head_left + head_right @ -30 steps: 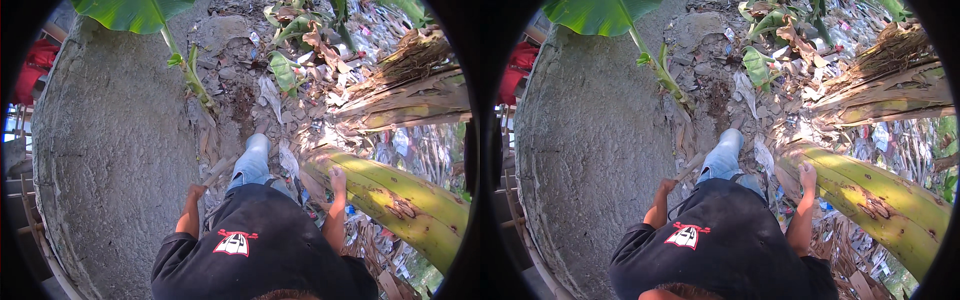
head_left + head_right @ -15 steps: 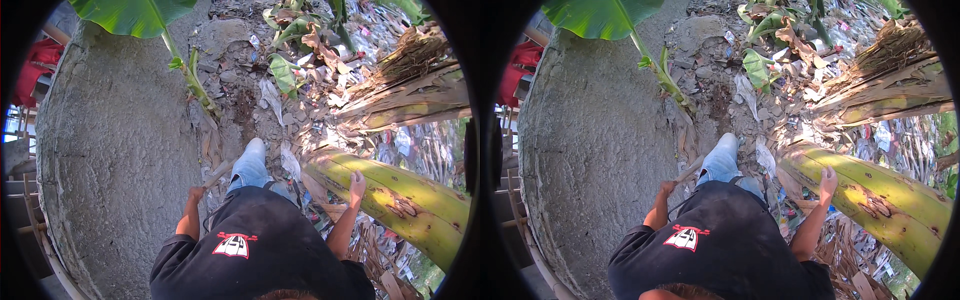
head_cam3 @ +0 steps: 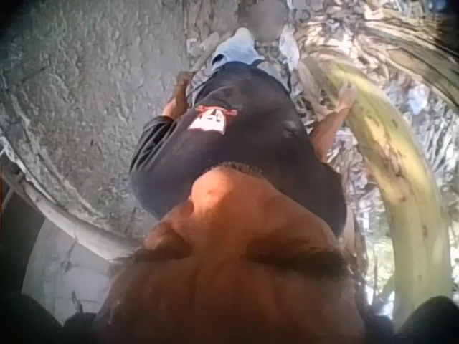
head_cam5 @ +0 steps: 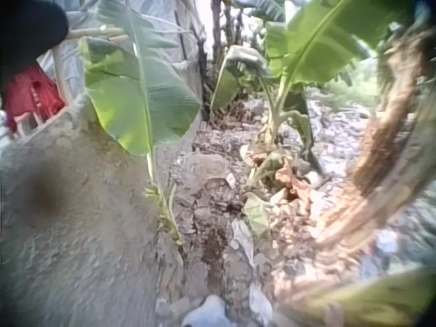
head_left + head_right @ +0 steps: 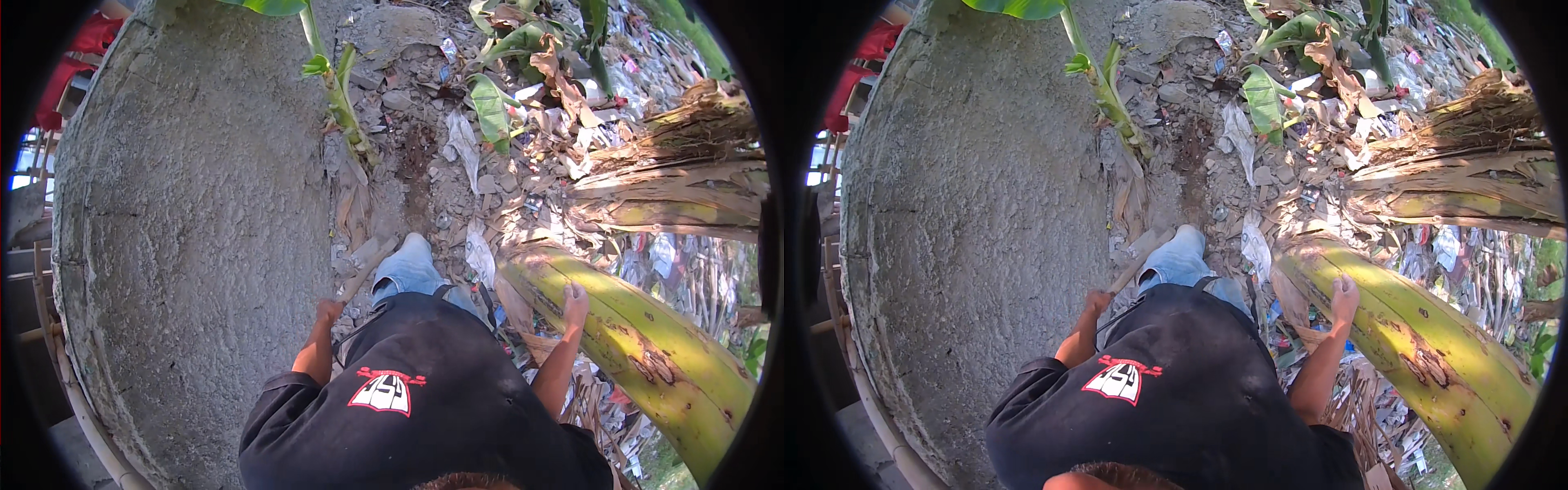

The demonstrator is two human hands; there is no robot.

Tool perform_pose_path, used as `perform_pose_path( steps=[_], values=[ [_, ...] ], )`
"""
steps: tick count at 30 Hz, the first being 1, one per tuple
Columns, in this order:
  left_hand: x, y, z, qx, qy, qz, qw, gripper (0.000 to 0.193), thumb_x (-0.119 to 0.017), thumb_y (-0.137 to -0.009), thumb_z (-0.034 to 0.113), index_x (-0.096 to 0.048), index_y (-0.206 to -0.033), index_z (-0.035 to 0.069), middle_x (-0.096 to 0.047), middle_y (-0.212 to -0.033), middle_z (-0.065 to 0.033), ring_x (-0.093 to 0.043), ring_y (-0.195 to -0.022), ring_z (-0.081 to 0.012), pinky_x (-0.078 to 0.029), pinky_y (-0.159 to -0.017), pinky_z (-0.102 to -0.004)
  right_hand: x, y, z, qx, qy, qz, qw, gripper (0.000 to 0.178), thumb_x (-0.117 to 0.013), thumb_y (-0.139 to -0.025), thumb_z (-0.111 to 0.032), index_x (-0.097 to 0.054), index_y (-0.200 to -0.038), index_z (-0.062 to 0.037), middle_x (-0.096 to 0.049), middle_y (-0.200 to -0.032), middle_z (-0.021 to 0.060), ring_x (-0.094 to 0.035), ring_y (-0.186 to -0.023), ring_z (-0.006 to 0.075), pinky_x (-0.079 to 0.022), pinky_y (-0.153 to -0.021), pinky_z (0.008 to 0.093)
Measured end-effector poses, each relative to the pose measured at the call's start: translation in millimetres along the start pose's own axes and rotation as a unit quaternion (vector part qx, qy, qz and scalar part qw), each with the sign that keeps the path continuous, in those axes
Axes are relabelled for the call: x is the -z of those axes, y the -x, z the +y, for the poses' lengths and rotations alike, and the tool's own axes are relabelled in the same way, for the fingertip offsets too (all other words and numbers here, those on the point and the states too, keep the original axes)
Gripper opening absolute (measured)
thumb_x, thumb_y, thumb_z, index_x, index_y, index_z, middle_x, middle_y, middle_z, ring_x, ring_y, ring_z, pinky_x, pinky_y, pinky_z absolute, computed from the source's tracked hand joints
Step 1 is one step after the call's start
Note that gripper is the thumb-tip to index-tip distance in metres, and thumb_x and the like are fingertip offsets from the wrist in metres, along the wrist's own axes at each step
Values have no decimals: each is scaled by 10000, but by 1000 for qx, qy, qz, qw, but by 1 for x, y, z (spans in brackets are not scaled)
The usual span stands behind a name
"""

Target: The person clears debris and banana leaves by hand, then digs into the ground and chops banana plant roots using a hoe.

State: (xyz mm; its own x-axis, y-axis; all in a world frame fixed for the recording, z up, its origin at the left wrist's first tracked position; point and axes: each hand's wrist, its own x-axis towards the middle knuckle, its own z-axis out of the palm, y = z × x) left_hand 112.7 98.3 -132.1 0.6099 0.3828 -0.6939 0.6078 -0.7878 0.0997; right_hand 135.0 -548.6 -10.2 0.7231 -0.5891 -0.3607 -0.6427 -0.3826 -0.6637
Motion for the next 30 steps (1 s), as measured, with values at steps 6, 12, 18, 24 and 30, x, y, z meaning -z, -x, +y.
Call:
perform_pose_path(
  steps=[6, 12, 18, 24, 30],
  values=[
    [-11, 7, -14, 42, 14, 7, 999, 546, -748, -625, 490, -693, -837, -10, -658, -902, -238, -639, -907, -356, -500, -795, -393, -14, -20, -24, -6, -1, -63, 998, 472, -614, -856, -175, -495, -1233, 83, -601, -1151, 211, -597, -1036, 227, -445, -895, 304],
    [-7, 31, -19, 88, 35, -20, 995, 538, -760, -608, 478, -695, -871, 13, -661, -1000, -189, -630, -960, -328, -491, -824, -386, -46, -47, -12, 18, -24, -105, 994, 472, -618, -847, -188, -509, -1218, 81, -614, -1125, 193, -602, -1003, 218, -452, -869, 295],
    [0, 24, 17, 41, 55, -13, 998, 629, -696, -642, 475, -650, -1025, -22, -622, -1076, -235, -607, -1010, -352, -491, -862, -403, -65, -98, 122, 90, 17, -37, 995, 389, -597, -823, -101, -553, -1161, 87, -602, -773, 53, -495, -570, 90, -402, -508, 238],
    [14, 20, 25, 69, 65, 30, 995, 452, -653, -651, 332, -676, -974, 17, -631, -1063, -219, -611, -1009, -339, -492, -863, -409, -108, -92, 95, 200, 64, -67, 975, 312, -560, -818, -67, -583, -1089, 87, -629, -804, 80, -500, -564, 94, -400, -504, 237],
    [37, 18, 41, 40, 87, 43, 994, 431, -635, -659, 315, -678, -983, 34, -628, -1081, -205, -607, -1009, -352, -490, -862, -423, -96, -58, 10, 27, -65, -200, 977, 150, -504, -805, -10, -621, -883, 42, -631, -749, 71, -506, -545, 96, -371, -475, 212]
  ],
)
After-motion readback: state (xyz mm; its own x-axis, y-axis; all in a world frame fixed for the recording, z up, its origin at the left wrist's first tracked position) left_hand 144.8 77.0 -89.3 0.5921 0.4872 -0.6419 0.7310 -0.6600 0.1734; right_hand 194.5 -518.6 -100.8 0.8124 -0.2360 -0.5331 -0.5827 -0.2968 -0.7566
